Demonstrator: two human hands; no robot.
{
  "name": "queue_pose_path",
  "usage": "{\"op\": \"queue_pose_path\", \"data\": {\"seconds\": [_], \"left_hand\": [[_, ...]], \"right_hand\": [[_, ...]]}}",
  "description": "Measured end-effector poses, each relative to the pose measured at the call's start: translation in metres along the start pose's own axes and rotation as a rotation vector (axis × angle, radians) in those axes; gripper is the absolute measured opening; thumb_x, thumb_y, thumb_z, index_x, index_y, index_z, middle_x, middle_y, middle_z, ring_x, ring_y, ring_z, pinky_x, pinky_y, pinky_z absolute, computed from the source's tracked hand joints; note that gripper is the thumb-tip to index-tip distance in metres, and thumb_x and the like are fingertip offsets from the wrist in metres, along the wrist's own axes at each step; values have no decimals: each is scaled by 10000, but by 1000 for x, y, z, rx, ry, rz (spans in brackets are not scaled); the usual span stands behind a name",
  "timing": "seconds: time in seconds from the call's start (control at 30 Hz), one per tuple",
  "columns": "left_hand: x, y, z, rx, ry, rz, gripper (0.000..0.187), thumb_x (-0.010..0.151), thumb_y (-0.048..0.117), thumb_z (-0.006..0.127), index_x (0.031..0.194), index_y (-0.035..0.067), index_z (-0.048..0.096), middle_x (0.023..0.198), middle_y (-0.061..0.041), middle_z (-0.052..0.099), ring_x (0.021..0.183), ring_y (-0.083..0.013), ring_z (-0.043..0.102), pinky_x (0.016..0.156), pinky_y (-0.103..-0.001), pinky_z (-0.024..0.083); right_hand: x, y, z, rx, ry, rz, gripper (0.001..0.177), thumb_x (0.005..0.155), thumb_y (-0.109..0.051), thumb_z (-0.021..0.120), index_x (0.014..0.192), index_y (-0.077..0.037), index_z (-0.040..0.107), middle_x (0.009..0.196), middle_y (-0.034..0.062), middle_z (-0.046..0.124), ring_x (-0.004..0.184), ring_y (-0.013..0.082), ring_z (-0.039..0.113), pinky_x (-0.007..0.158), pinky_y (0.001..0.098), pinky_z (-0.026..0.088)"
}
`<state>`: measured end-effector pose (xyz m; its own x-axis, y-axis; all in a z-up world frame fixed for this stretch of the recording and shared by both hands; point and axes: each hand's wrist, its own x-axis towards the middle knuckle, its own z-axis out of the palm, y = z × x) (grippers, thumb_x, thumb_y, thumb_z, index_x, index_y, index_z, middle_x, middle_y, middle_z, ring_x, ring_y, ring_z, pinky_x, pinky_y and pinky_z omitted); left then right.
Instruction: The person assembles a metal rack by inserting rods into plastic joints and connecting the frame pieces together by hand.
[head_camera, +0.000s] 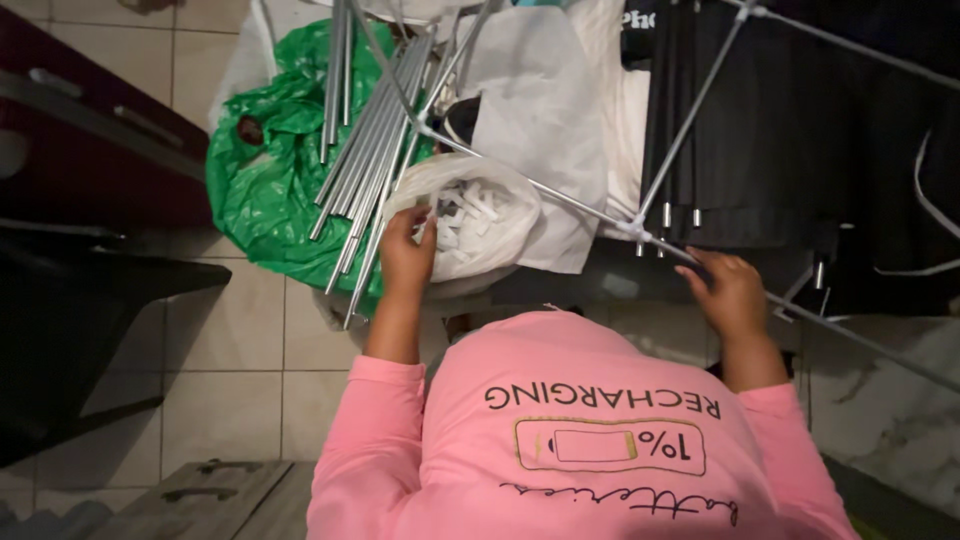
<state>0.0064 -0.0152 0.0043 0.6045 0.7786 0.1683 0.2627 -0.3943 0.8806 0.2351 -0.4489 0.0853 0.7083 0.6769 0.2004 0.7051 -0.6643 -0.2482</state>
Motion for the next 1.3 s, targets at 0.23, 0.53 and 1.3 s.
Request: {"op": "queue_pose_path", "data": {"seconds": [0.23,0.53,1.3], "left_hand": [[-6,-3,3,5,-44,11,213,917,144,757,1115,73,721,1076,-133,728,949,-261,725,795,-358,594],[11,-44,-47,-137,288,-112,228,979,63,705,1207,56,700,1113,-75,705,909,-164,683,783,-295,556],[31,-75,-47,555,192,33,257,769,129,807,1003,56,730,1021,-160,663,978,-386,624,846,-491,509]], "right_hand": [[-6,-3,10,-59,16,27,338,957,-312,763,1232,-117,744,1133,116,734,1053,339,674,932,463,512],[-8,-2,11,-46,40,17,284,990,-298,764,1217,-129,746,1130,108,735,1074,330,674,957,448,512],[-4,14,13,-15,-10,38,270,1014,-338,739,1159,-113,767,1129,132,732,1096,347,661,967,430,520]]}}
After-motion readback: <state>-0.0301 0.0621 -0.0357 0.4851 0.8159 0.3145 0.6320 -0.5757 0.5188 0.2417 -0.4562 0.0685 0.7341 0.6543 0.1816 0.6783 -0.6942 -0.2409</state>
